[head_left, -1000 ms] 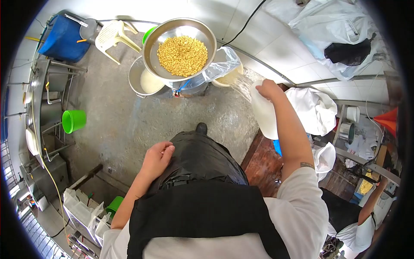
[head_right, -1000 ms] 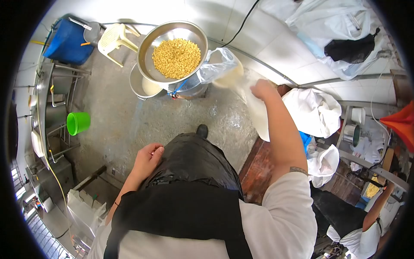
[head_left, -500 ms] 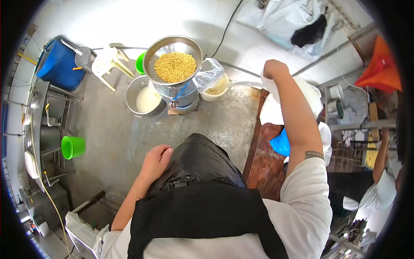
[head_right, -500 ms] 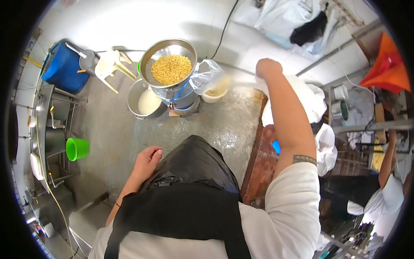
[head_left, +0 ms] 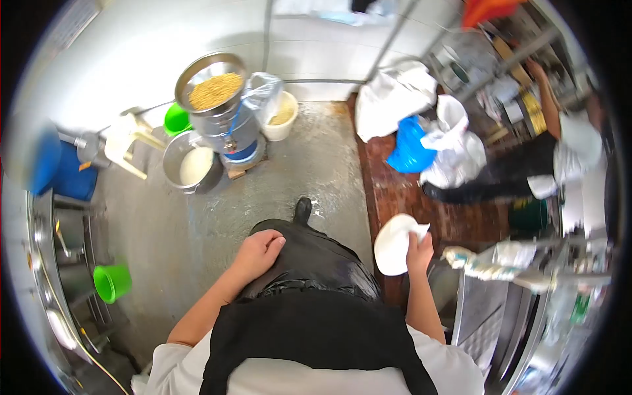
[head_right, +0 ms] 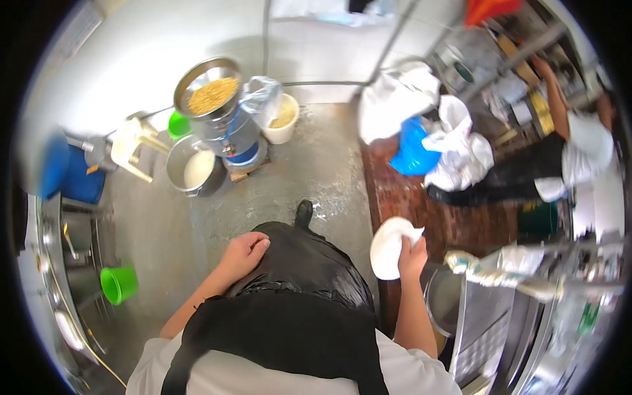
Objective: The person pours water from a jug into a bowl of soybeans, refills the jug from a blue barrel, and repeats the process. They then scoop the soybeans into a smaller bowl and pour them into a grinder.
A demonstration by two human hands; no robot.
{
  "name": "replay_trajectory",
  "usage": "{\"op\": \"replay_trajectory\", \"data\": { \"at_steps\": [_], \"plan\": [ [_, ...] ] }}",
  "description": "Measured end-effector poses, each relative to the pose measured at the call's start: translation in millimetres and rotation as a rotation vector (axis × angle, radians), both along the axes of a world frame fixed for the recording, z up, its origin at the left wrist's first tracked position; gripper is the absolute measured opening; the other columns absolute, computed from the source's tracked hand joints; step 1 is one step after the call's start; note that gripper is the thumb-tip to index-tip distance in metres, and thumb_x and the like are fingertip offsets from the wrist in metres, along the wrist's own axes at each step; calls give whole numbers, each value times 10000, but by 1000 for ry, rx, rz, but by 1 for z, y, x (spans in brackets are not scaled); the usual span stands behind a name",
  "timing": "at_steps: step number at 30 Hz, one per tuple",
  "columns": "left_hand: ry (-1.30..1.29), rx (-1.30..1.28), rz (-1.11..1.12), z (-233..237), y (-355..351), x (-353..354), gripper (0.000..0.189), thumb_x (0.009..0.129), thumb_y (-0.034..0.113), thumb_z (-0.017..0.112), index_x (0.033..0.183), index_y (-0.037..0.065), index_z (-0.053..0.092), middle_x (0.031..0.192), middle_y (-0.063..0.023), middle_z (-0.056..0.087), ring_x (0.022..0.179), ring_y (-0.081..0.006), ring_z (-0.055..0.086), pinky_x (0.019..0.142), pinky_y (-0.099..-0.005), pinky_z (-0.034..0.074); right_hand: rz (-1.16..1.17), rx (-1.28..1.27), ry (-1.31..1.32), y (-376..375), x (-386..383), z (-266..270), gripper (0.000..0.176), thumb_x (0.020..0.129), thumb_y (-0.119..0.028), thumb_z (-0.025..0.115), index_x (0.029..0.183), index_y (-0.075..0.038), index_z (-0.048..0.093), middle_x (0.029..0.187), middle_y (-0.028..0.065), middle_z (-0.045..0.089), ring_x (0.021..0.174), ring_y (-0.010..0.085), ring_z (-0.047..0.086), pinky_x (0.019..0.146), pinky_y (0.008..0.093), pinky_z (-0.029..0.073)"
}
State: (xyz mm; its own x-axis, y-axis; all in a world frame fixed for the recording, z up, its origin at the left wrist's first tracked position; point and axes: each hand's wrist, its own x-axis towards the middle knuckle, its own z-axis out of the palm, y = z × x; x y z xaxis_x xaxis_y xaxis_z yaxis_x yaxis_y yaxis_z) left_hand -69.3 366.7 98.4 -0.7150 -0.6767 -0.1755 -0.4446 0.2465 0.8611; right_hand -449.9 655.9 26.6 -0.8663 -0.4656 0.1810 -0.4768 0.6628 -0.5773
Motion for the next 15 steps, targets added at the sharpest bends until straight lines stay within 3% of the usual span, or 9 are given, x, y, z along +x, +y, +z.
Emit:
{"op": "replay_trajectory", "data": {
  "at_steps": [2,4,8,15],
  "plan": [
    [-30,28,-126,0,12,-16,277,1031,263,642,1105,12,733,1013,-207,746,945,-385,723,849,-440,563,-153,91,-42,75,24,4,380,973,-315,724,1042,45,624,999,348,706,975,537,694,840,572,543],
    [-23,-12,-244,0,26,-33,274,1031,260,644,1104,13,735,1010,-206,746,942,-382,724,847,-440,562,-288,206,-17,146,35,3,389,972,-328,719,1072,39,640,981,307,716,958,515,703,851,570,544],
    [-64,-5,-461,3,59,-75,276,1035,261,650,1113,11,739,1001,-202,751,936,-376,725,841,-434,560,-595,146,-38,243,75,44,413,968,-360,715,1049,41,656,1009,302,716,975,499,704,860,552,545],
    [-63,-80,-751,-18,147,-142,283,1044,258,654,1124,1,739,888,-171,739,791,-244,699,755,-373,543,-1165,103,294,434,144,126,442,983,-391,742,1039,36,642,999,308,704,970,505,697,831,526,551]
  ]
}}
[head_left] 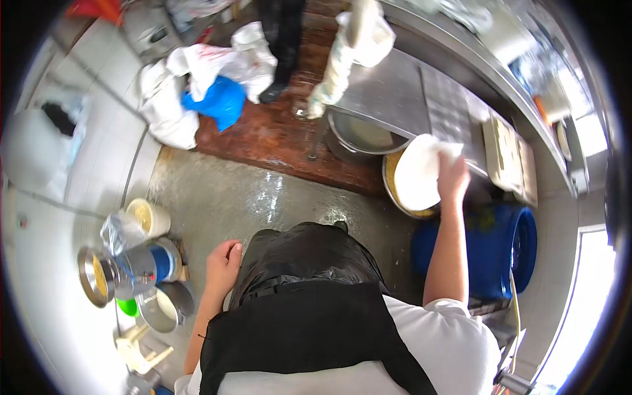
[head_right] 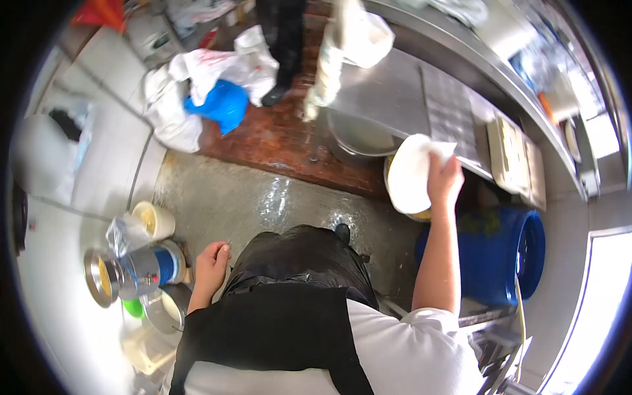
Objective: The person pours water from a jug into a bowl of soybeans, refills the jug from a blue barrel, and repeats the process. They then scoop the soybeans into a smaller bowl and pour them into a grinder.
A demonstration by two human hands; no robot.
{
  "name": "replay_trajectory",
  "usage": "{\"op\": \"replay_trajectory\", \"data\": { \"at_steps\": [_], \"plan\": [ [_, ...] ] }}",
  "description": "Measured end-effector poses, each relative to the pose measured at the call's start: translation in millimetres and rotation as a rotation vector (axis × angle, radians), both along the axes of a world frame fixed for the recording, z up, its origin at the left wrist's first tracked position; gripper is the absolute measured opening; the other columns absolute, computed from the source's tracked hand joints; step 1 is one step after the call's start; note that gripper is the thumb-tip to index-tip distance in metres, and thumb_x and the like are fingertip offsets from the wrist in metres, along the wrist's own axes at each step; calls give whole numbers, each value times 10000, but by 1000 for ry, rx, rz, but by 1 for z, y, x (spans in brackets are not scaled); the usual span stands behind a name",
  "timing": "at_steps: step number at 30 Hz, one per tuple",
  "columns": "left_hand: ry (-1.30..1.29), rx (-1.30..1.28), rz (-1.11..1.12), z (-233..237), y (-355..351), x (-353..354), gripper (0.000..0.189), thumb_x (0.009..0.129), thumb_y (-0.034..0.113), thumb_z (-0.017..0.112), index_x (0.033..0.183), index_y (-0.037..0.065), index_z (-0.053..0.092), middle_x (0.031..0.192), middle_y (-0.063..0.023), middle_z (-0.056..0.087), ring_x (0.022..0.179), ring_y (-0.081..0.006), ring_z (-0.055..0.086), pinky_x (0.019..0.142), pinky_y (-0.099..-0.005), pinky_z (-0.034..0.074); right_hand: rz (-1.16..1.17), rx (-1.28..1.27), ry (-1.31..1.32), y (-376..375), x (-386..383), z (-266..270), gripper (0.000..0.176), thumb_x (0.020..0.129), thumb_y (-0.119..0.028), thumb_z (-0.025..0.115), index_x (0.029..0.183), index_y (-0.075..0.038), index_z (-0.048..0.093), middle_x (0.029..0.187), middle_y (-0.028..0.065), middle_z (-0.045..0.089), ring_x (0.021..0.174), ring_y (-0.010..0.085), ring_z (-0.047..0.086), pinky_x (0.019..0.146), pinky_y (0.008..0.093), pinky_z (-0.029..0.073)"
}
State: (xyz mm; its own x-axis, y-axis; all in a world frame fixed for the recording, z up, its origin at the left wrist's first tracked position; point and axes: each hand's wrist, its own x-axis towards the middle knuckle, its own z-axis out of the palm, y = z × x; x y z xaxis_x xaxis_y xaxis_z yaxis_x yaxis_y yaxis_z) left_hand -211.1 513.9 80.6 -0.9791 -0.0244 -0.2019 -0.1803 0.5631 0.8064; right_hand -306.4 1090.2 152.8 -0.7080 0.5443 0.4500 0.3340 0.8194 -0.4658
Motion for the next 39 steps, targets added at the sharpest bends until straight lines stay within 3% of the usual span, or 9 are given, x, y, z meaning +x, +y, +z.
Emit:
{"op": "replay_trajectory", "data": {
  "at_steps": [7,10,15,19,25,27,29,35,39],
  "plan": [
    [85,-100,-316,9,163,-78,278,1041,257,657,1088,-7,732,859,-175,725,754,-290,690,729,-398,543,-197,-482,541,247,-15,16,558,972,-458,754,1186,43,634,1062,217,720,872,281,702,758,416,569],
    [29,-122,-443,11,255,-109,280,1037,267,668,1111,3,726,879,-183,732,787,-332,709,757,-416,561,-314,-74,411,398,-80,-56,657,949,-479,781,1247,83,616,1185,277,686,970,365,681,858,476,563],
    [229,-140,-771,-16,399,-165,408,1013,324,721,1233,-16,673,1119,-225,732,1045,-405,713,924,-458,569,-354,-85,140,417,-107,-65,683,940,-559,761,1203,61,646,1207,318,686,1094,472,682,928,549,541],
    [387,-195,-999,-43,512,-217,564,1011,397,729,1379,-16,615,1372,-256,637,1290,-420,607,1102,-509,492,-346,-29,494,358,-42,-82,400,989,-334,772,1152,3,631,979,158,662,881,316,660,825,451,545],
    [750,-666,-1239,-94,659,-294,1001,902,566,782,1657,88,330,1705,-259,280,1575,-489,254,1285,-619,228,-801,-844,74,362,82,-408,339,942,-302,795,1083,-7,703,978,186,748,944,308,719,881,449,554],
    [819,-758,-1294,-109,678,-303,1021,902,574,777,1671,95,306,1727,-258,244,1598,-480,218,1286,-619,216,-739,-556,-228,352,119,-547,346,953,-299,799,1127,-17,698,908,163,721,872,284,694,807,421,562],
    [860,-782,-1283,-112,680,-298,1029,895,582,782,1674,109,304,1730,-251,254,1599,-476,228,1278,-616,228,-965,-1464,136,347,109,-534,304,1007,-289,757,1123,-16,687,835,126,652,779,233,640,672,376,537],
    [1101,-732,-1383,-118,677,-302,1045,902,525,803,1655,17,287,1675,-303,322,1528,-522,341,1224,-631,322,-698,-1081,341,407,96,-787,211,1057,-236,698,1093,-31,666,894,97,575,721,202,536,573,397,474],
    [1104,-758,-1421,-119,679,-300,954,970,418,757,1650,-36,264,1673,-336,300,1518,-536,349,1229,-617,318,-1028,-1823,949,412,70,-626,185,1045,-168,695,1147,-26,633,984,134,628,827,242,621,594,406,516]
  ]
}}
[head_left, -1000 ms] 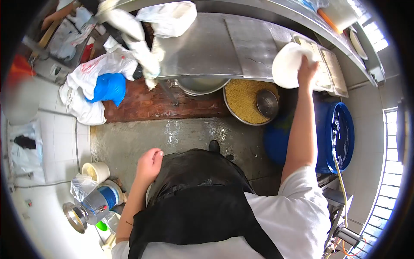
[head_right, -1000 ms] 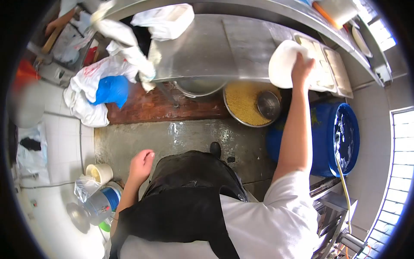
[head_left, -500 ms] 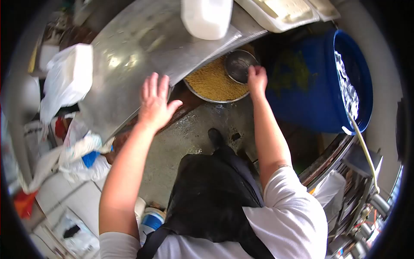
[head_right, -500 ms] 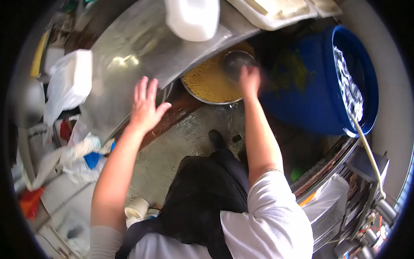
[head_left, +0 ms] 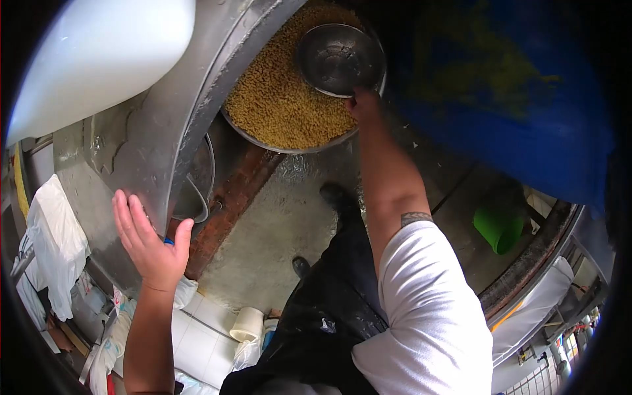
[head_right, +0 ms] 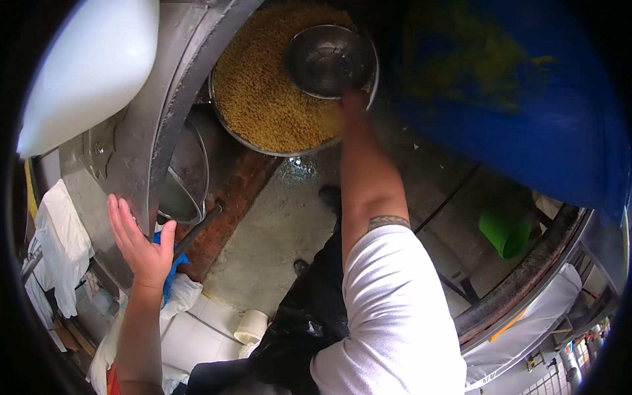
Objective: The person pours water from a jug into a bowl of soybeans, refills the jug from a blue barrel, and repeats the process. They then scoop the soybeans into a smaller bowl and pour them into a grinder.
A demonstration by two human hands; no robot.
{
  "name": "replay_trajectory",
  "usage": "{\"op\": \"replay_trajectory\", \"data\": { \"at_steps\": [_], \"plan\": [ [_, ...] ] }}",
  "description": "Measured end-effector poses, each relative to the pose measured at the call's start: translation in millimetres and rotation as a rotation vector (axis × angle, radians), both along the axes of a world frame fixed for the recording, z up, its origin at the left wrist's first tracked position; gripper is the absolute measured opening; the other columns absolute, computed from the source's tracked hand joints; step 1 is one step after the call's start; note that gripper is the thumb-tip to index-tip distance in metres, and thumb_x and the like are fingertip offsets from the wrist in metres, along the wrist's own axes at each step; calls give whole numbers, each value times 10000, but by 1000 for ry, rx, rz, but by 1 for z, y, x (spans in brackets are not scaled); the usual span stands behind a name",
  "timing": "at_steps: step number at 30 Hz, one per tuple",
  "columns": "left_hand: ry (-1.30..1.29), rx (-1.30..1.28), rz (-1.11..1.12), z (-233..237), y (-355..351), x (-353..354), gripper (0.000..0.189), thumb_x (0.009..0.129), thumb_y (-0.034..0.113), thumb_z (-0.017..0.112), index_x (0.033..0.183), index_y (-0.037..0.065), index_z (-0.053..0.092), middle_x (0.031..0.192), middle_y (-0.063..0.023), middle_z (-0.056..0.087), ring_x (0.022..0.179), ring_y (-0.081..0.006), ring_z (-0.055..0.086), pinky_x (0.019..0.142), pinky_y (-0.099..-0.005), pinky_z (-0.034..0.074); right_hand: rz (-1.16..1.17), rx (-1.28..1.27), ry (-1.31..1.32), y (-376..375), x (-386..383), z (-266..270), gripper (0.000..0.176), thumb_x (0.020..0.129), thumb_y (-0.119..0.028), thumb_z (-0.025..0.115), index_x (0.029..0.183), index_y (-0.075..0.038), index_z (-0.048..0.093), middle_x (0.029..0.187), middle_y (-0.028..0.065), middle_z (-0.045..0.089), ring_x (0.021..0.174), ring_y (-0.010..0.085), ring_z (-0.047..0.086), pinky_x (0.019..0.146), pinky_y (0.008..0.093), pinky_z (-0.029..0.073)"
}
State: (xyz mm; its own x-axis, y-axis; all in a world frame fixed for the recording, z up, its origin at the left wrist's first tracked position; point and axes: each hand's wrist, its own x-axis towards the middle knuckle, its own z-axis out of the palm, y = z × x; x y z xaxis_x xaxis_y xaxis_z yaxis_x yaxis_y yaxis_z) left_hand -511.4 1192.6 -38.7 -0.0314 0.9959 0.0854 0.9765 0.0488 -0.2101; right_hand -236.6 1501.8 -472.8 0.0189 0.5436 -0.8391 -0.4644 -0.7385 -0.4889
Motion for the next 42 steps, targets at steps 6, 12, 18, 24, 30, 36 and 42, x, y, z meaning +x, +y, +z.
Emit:
{"op": "replay_trajectory", "data": {
  "at_steps": [6,12,18,24,30,36,42],
  "plan": [
    [-2,1,-10,2,1,-1,944,984,405,744,1648,-47,248,1670,-345,294,1515,-549,343,1220,-641,315,20,185,-392,13,21,44,510,951,-61,662,1424,-27,474,1241,238,680,1191,392,687,846,495,615],
    [-17,-27,11,3,-2,-1,933,988,381,737,1649,-51,240,1668,-357,285,1514,-559,336,1217,-649,313,408,1200,-1222,114,29,110,651,902,-42,616,1531,-51,446,1478,302,571,1284,472,626,1063,498,542],
    [-10,-61,27,5,-3,-1,939,982,358,737,1651,-55,224,1675,-360,267,1522,-557,321,1219,-663,295,740,1207,-1320,195,-26,149,575,995,-272,669,1514,-78,514,1517,303,506,1294,491,598,1071,541,516],
    [-31,-76,29,5,-4,-1,941,985,355,728,1655,-57,212,1683,-360,250,1522,-563,313,1219,-664,289,1143,1200,-1373,218,-49,92,727,971,-476,699,1564,-124,468,1542,310,484,1243,500,629,1043,578,525],
    [-39,-78,33,6,-1,-1,944,989,370,721,1659,-49,204,1682,-366,245,1520,-570,310,1217,-674,284,933,1229,-1151,174,-30,39,733,901,-162,663,1601,-215,452,1587,206,516,1392,442,553,1142,485,498],
    [-29,-76,26,4,0,0,949,985,365,728,1659,-49,203,1682,-368,243,1515,-578,310,1214,-680,282,852,852,-972,109,-5,11,627,911,-162,682,1515,-83,534,1437,258,619,1265,428,650,1008,520,581],
    [-14,-68,28,4,-2,3,948,980,352,734,1656,-54,207,1678,-369,251,1513,-575,317,1217,-669,288,738,157,-387,105,5,-40,496,986,-144,652,1440,32,557,1124,252,688,884,328,750,687,462,636]
  ]
}}
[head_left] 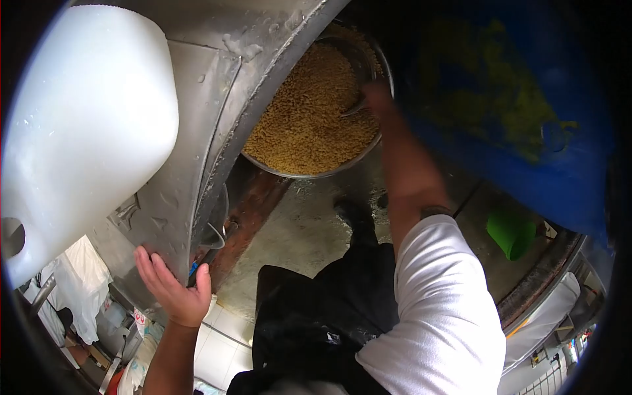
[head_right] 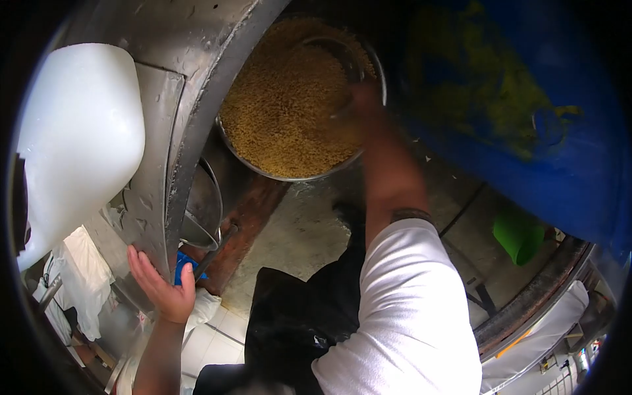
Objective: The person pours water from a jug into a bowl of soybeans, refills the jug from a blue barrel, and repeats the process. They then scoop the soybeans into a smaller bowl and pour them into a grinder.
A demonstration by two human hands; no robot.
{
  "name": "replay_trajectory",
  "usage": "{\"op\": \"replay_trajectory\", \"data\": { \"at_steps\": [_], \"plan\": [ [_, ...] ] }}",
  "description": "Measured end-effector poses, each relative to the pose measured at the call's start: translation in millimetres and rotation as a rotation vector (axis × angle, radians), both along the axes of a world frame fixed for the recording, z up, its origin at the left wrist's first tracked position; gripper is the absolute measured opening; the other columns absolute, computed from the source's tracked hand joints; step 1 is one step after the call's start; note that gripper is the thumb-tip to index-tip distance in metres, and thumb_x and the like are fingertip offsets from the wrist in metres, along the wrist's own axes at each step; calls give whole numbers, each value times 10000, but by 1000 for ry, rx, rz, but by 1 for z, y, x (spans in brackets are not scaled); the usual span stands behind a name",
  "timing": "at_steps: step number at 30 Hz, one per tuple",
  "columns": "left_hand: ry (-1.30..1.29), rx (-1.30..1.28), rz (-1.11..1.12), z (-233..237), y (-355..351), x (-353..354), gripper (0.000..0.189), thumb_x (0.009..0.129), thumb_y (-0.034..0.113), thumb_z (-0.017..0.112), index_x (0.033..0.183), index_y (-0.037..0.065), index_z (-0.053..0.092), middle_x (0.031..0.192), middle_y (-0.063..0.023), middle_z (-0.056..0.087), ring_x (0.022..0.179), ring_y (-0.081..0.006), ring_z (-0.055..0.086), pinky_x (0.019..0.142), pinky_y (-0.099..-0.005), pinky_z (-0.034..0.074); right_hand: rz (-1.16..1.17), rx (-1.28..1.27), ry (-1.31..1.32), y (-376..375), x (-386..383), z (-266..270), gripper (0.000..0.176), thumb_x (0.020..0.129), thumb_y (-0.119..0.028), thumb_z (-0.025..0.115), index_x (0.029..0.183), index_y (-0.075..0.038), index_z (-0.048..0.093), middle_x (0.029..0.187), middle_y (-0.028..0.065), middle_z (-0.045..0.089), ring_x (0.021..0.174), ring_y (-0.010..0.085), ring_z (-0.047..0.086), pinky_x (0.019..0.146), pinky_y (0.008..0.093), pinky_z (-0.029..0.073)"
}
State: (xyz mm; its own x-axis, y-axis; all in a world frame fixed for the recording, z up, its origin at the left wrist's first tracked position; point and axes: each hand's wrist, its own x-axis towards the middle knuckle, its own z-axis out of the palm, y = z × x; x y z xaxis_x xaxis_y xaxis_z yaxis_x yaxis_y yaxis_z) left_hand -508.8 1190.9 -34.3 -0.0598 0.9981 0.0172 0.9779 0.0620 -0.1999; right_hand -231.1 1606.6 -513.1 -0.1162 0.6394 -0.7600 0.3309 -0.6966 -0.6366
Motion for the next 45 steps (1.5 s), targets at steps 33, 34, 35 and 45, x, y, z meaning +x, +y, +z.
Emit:
{"op": "replay_trajectory", "data": {
  "at_steps": [33,34,35,45],
  "plan": [
    [-45,130,150,3,-3,14,956,915,362,793,1674,80,284,1704,-266,292,1559,-498,294,1247,-627,280,-530,-118,740,-185,60,148,337,863,-26,651,1191,10,582,1151,140,613,1085,309,644,799,458,568],
    [-79,137,149,10,-10,18,942,922,346,787,1671,72,285,1700,-269,293,1548,-502,307,1246,-614,292,-506,-114,621,-202,74,179,382,851,-5,632,1228,28,579,1166,148,629,1085,322,652,825,470,578],
    [-156,172,173,14,-28,28,910,934,343,774,1660,62,304,1694,-270,297,1526,-501,337,1243,-610,303,-480,-103,512,-216,84,204,430,838,16,612,1265,46,576,1181,156,645,1084,336,660,852,482,587],
    [-510,455,1033,58,-561,295,354,1002,302,701,1190,3,724,951,-218,751,872,-412,733,794,-498,590,89,-122,564,-444,147,365,639,779,116,491,1415,93,533,1289,252,679,1141,411,706,997,548,602]
  ]
}}
